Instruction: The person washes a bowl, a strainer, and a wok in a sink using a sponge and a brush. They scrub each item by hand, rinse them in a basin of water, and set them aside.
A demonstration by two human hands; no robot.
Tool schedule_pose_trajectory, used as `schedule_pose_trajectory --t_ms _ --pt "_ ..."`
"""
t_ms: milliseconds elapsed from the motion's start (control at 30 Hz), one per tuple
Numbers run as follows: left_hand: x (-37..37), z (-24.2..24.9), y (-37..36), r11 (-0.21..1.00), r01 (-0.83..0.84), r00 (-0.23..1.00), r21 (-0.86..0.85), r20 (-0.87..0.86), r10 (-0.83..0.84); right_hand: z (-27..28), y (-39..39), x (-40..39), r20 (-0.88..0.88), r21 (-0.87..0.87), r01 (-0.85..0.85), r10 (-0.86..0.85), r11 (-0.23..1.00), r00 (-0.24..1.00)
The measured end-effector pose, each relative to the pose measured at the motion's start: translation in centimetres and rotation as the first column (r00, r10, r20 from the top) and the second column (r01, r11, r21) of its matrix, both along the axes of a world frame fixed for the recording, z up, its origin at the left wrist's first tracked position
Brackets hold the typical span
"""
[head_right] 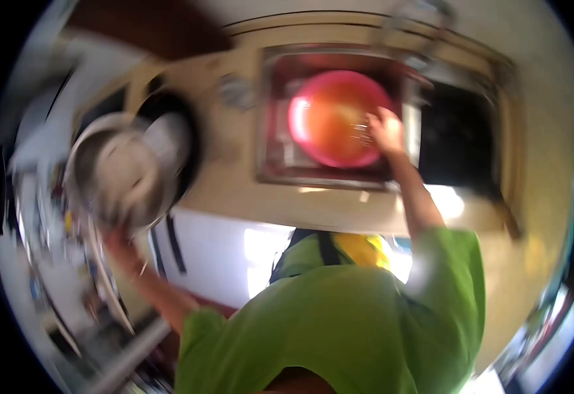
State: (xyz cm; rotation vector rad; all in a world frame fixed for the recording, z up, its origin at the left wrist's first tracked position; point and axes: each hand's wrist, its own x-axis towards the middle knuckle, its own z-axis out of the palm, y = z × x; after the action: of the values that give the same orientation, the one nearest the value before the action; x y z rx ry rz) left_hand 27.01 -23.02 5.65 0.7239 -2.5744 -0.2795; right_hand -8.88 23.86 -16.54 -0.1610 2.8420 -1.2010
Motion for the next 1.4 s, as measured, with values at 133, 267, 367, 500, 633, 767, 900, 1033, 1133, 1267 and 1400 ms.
schedule_pose_trajectory --t_ms 133,267,367,500,633,767,900,1033,1133,1267,1400 --pt "-7.8 4.6 3.9 0.985 -0.017 0.853 0.171 -0.512 0.103 3.9 4.8 2.1 -0.277 -0.022 0.096 -0.098 0.995 0.956" --pt "-9.5 2.4 -0.9 0.956 0.083 0.981 -0.281 -0.146 -0.128 6.1 12.3 2.0 -0.517 0.151 0.333 -0.213 0.931 0.829" --pt "-11.0 1.0 -0.7 0.913 0.101 0.994 -0.395 -0.004 -0.111 7.0 19.2 2.8 -0.428 0.507 0.377 -0.152 0.775 0.891" --pt "-12.7 -1.0 -2.3 0.905 0.052 0.995 -0.422 0.101 -0.01 5.8 27.4 3.4 0.014 0.762 0.165 -0.271 0.626 0.963" --pt "-13.6 -2.4 -2.5 0.885 0.093 0.985 -0.457 0.171 -0.015 6.9 29.2 3.1 0.275 0.755 -0.008 -0.306 0.656 0.911" --pt "-13.6 -4.3 -3.2 0.919 0.059 0.977 -0.39 0.213 0.028 6.8 28.8 2.7 0.301 0.787 -0.018 -0.359 0.616 0.884" --pt "-13.0 -5.1 -4.0 0.919 0.039 0.977 -0.393 0.206 0.046 5.6 30.1 2.0 0.352 0.817 -0.174 -0.237 0.55 0.905" --pt "-12.8 -4.8 -4.5 0.936 0.063 0.975 -0.345 0.22 0.015 6.7 30.0 1.9 0.375 0.757 -0.198 -0.166 0.622 0.912" --pt "-12.8 -4.5 -3.9 0.935 0.076 0.965 -0.346 0.261 0.018 8.8 28.9 1.1 0.352 0.785 -0.212 -0.138 0.583 0.926" --pt "-13.0 -4.9 -2.5 0.914 0.023 0.954 -0.405 0.283 0.102 12.5 27.6 -0.9 0.318 0.798 -0.231 -0.063 0.557 0.946" --pt "-12.5 -5.7 -2.2 0.88 -0.028 0.943 -0.474 0.279 0.181 16.3 25.6 -3.6 0.356 0.841 -0.323 0.006 0.433 0.935"
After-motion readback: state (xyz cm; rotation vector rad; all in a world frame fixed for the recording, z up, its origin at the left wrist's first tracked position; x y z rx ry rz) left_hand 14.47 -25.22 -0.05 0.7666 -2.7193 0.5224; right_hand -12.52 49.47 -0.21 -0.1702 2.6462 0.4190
